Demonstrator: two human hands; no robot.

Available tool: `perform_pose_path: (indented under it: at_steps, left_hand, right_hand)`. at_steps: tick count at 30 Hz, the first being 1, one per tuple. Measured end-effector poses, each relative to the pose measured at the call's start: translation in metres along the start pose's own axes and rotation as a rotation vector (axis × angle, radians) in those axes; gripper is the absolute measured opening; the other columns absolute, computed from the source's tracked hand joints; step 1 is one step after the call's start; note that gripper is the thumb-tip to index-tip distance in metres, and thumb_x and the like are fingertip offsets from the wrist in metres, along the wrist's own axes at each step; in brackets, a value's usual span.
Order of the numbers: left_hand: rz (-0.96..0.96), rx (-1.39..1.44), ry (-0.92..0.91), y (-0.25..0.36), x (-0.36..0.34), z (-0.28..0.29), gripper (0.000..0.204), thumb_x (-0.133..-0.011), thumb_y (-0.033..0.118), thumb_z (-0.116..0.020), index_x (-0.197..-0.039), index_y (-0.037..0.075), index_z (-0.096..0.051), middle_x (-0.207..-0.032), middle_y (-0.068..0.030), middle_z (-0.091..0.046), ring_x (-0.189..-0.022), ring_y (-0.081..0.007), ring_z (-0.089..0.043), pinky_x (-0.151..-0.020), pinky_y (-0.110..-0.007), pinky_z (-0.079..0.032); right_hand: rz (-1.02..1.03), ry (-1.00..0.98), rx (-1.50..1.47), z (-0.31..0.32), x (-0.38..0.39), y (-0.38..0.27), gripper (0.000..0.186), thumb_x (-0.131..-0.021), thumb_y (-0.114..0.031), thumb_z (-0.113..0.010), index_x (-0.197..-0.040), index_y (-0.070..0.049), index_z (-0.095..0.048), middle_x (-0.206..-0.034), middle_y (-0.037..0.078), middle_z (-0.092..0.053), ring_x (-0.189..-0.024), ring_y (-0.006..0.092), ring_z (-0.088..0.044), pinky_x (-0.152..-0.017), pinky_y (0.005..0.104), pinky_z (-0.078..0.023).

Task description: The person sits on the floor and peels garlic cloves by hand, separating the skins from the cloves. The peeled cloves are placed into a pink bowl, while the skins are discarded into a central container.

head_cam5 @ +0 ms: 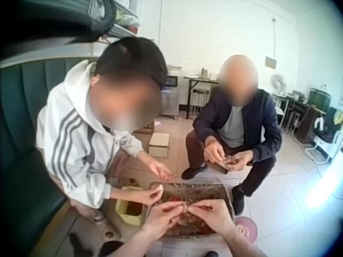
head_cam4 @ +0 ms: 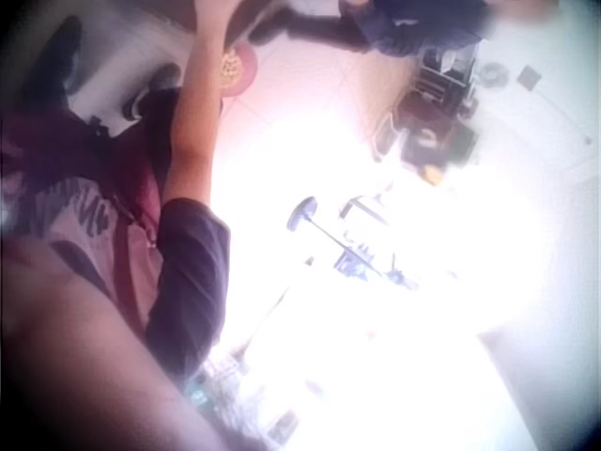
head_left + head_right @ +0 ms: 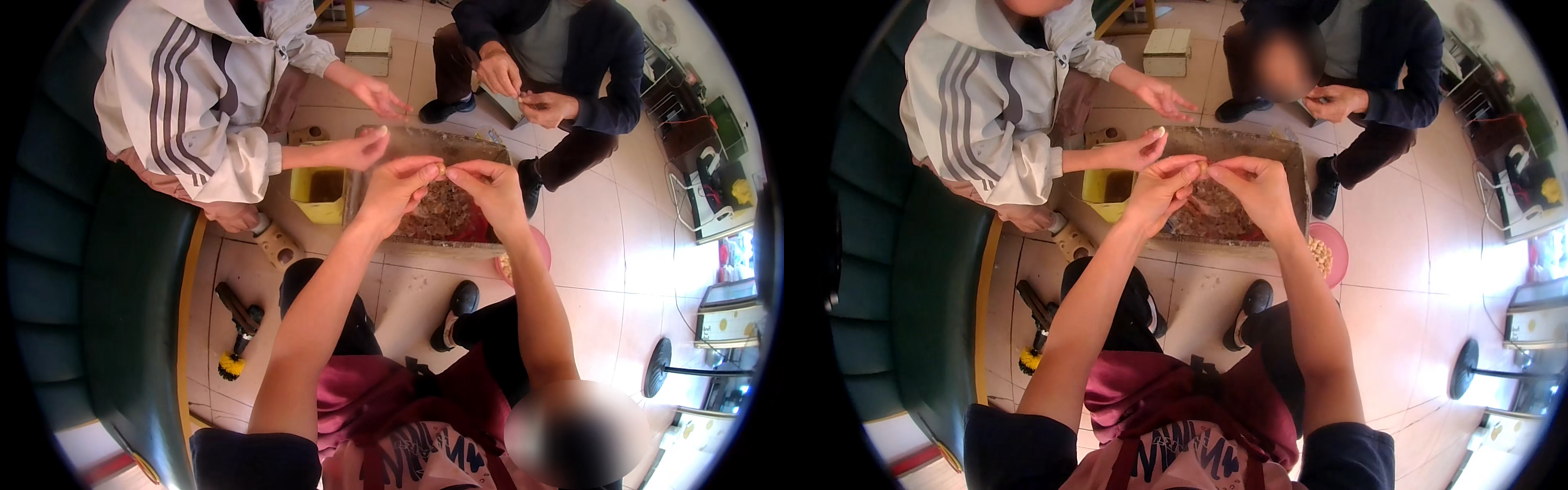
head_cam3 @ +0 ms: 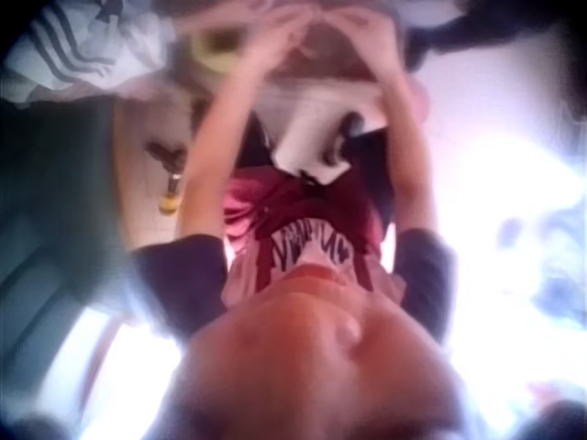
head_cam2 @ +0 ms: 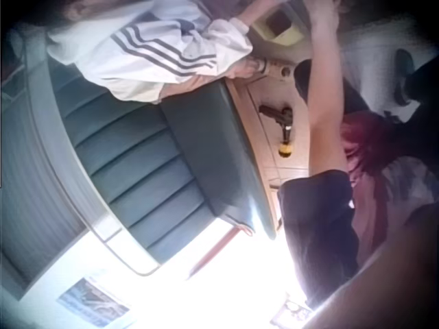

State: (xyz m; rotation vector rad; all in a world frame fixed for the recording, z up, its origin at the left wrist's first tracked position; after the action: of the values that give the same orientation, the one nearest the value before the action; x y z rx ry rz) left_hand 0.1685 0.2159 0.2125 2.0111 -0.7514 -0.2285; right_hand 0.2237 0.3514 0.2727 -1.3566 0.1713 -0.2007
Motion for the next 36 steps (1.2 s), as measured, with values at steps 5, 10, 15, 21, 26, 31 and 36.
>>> perform_pose_path:
  at_steps: [5,10,15,21,26,31,36]
  left_hand:
    - [-0.054,-0.213,0.057,0.007,0.004,-0.004,0.021,-0.088,0.012,-0.066,-0.106,0.002,-0.067,-0.086,-0.0031,-0.067,-0.050,-0.0002,-0.041,-0.039,-0.016,-0.027]
    - [-0.058,-0.233,0.032,0.008,0.006,-0.007,0.021,-0.089,0.014,-0.065,-0.106,0.002,-0.067,-0.086,-0.0016,-0.066,-0.052,-0.0002,-0.041,-0.040,-0.016,-0.026]
    - [0.039,-0.037,-0.033,0.002,0.006,-0.011,0.028,-0.090,0.023,-0.064,-0.111,0.005,-0.065,-0.084,0.0004,-0.064,-0.060,-0.0013,-0.042,-0.044,-0.015,-0.028]
    - [0.172,0.088,-0.105,-0.006,0.006,-0.003,0.032,-0.090,0.025,-0.065,-0.109,0.000,-0.062,-0.090,-0.0035,-0.060,-0.061,-0.0008,-0.040,-0.045,-0.013,-0.026]
    - [0.166,0.052,-0.097,-0.008,0.004,-0.005,0.031,-0.090,0.021,-0.065,-0.112,-0.001,-0.060,-0.092,-0.0043,-0.061,-0.059,-0.0001,-0.039,-0.043,-0.013,-0.025]
    - [0.131,0.050,-0.102,-0.007,0.002,-0.001,0.032,-0.088,0.019,-0.066,-0.112,-0.001,-0.060,-0.097,-0.0068,-0.063,-0.061,-0.0005,-0.041,-0.044,-0.012,-0.026]
    - [0.142,0.053,-0.054,-0.007,0.004,0.000,0.029,-0.088,0.020,-0.066,-0.111,0.001,-0.062,-0.096,-0.0068,-0.064,-0.060,-0.0004,-0.041,-0.044,-0.012,-0.026]
  right_hand:
    - [-0.021,-0.006,0.012,0.003,0.000,0.009,0.015,-0.081,-0.011,-0.071,-0.086,0.003,-0.070,-0.073,0.001,-0.065,-0.066,0.0041,-0.053,-0.061,0.0187,-0.041]
    - [-0.072,0.035,-0.139,-0.003,0.003,0.017,0.013,-0.081,-0.009,-0.068,-0.079,0.003,-0.066,-0.070,-0.002,-0.062,-0.064,0.0019,-0.049,-0.056,0.0182,-0.037]
    - [0.119,0.106,0.085,0.002,0.000,0.011,0.009,-0.077,-0.006,-0.069,-0.076,0.000,-0.061,-0.065,-0.001,-0.058,-0.059,0.0025,-0.045,-0.051,0.0213,-0.036]
    - [0.521,0.165,0.493,-0.011,0.016,-0.031,0.012,-0.070,-0.003,-0.069,-0.076,-0.003,-0.059,-0.066,0.007,-0.054,-0.053,0.0157,-0.050,-0.050,0.0273,-0.042]
    - [0.565,0.265,0.550,-0.001,0.011,-0.028,0.011,-0.070,-0.003,-0.070,-0.076,-0.004,-0.061,-0.066,0.008,-0.057,-0.053,0.0176,-0.053,-0.051,0.0289,-0.044]
    - [0.440,0.216,0.482,0.013,0.004,-0.019,0.008,-0.073,-0.006,-0.072,-0.080,-0.004,-0.069,-0.065,0.008,-0.058,-0.053,0.0173,-0.054,-0.051,0.0284,-0.043]
    - [0.458,0.087,0.518,-0.001,0.008,-0.025,0.008,-0.075,-0.008,-0.071,-0.082,-0.004,-0.071,-0.065,0.009,-0.059,-0.053,0.0173,-0.054,-0.051,0.0283,-0.043]
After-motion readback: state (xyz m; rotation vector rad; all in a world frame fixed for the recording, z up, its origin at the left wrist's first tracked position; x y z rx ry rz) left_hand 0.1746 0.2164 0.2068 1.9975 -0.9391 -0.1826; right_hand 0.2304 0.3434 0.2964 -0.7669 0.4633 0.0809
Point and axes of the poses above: each hand's wrist, its own x-axis away from the middle knuckle, its own z-axis out of the back of the hand, y = z × x, the point moved 7 cm from there along -x, towards the middle knuckle
